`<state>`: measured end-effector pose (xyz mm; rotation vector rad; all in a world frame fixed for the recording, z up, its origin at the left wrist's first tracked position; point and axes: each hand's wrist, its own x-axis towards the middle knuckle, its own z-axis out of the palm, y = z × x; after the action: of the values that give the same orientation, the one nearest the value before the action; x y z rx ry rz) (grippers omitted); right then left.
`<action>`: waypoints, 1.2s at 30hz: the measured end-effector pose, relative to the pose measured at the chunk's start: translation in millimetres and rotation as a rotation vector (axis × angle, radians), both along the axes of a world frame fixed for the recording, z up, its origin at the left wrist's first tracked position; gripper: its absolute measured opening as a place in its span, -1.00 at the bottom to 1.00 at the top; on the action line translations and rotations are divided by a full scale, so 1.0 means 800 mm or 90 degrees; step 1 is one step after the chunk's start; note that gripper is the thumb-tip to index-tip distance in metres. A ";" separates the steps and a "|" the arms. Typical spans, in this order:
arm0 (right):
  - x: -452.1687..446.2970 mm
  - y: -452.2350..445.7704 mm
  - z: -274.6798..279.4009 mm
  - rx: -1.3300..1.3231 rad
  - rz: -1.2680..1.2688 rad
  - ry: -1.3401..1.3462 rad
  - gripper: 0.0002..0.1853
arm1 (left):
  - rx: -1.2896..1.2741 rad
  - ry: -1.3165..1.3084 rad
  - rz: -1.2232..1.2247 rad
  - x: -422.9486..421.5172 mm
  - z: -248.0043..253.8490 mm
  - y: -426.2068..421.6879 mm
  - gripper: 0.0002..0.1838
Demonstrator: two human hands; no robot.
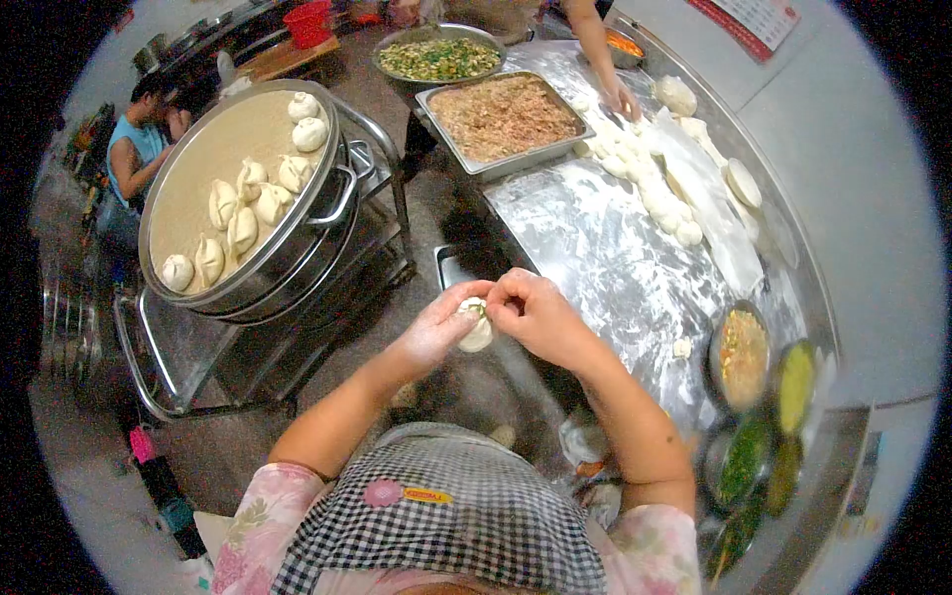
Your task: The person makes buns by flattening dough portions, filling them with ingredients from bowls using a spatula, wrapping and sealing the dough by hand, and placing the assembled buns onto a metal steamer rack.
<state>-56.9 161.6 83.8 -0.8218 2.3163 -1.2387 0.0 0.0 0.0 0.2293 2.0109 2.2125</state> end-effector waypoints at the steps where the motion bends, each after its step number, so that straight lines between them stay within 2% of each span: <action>1: -0.001 0.005 -0.002 -0.008 0.007 0.011 -0.91 | -0.003 0.001 0.007 -0.001 -0.003 0.007 -0.57; 2: 0.000 0.010 -0.002 -0.016 0.012 0.022 -0.92 | -0.007 0.003 0.012 -0.001 -0.005 0.013 -0.59; 3: 0.003 -0.013 -0.016 -0.071 0.000 -0.038 -0.92 | -0.076 -0.001 0.018 0.006 -0.001 -0.018 -0.60; 5: -0.003 -0.006 -0.016 -0.100 -0.037 -0.113 -0.92 | -0.131 0.038 0.016 -0.004 0.005 -0.015 -0.63; 8: 0.011 0.027 0.003 -0.230 -0.131 -0.331 -0.91 | -0.093 0.003 0.009 -0.004 0.020 0.013 -0.64; 11: 0.023 0.069 0.013 -0.381 -0.195 -0.375 -0.90 | 0.007 -0.083 -0.035 -0.013 0.002 0.035 -0.60; 15: 0.043 0.145 0.016 -0.397 -0.374 -0.323 -0.91 | 0.123 -0.196 -0.107 -0.021 0.031 0.060 -0.51; 17: 0.064 0.226 0.022 -0.298 -0.546 -0.142 -0.89 | 0.160 -0.236 -0.145 -0.035 0.034 0.078 -0.47; 19: 0.089 0.319 0.025 -0.241 -0.637 -0.026 -0.88 | 0.201 -0.254 -0.168 -0.033 0.038 0.098 -0.42; 20: 0.105 0.346 0.038 -0.156 -0.772 0.045 -0.89 | 0.217 -0.260 -0.181 -0.033 0.041 0.103 -0.42; 22: 0.146 0.446 0.039 -0.171 -0.845 0.128 -0.94 | 0.230 -0.247 -0.205 -0.035 0.041 0.115 -0.42; 23: 0.169 0.489 0.039 -0.127 -0.954 0.203 -0.92 | 0.229 -0.233 -0.216 -0.035 0.039 0.121 -0.42; 25: 0.228 0.609 0.025 -0.023 -1.043 0.307 -0.90 | 0.219 -0.224 -0.218 -0.036 0.039 0.133 -0.43; 26: 0.270 0.701 0.001 0.103 -1.025 0.447 -0.87 | 0.209 -0.229 -0.210 -0.037 0.043 0.139 -0.43; 27: 0.293 0.695 0.015 0.174 -1.152 0.392 -0.88 | 0.199 -0.234 -0.201 -0.037 0.045 0.144 -0.43; 28: 0.342 0.787 -0.016 0.356 -1.078 0.465 -0.86 | 0.209 -0.245 -0.195 -0.038 0.047 0.150 -0.44; 30: 0.427 0.857 -0.064 0.562 -1.057 0.402 -0.79 | 0.228 -0.265 -0.182 -0.039 0.049 0.158 -0.44; 31: 0.455 0.865 -0.079 0.511 -1.132 0.258 -0.76 | 0.238 -0.265 -0.186 -0.040 0.049 0.160 -0.45; 33: 0.506 0.885 -0.121 0.343 -1.244 0.144 -0.73 | 0.255 -0.265 -0.189 -0.044 0.048 0.161 -0.45; 35: 0.517 0.885 -0.130 0.433 -1.280 0.116 -0.73 | 0.296 -0.262 -0.189 -0.042 0.049 0.159 -0.47; 36: 0.523 0.871 -0.115 0.633 -1.255 0.053 -0.73 | 0.315 -0.260 -0.189 -0.040 0.050 0.157 -0.48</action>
<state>361.9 858.4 -8.3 2.0919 2.7977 -0.0381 -32.3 125.8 40.2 0.1042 1.1309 2.2880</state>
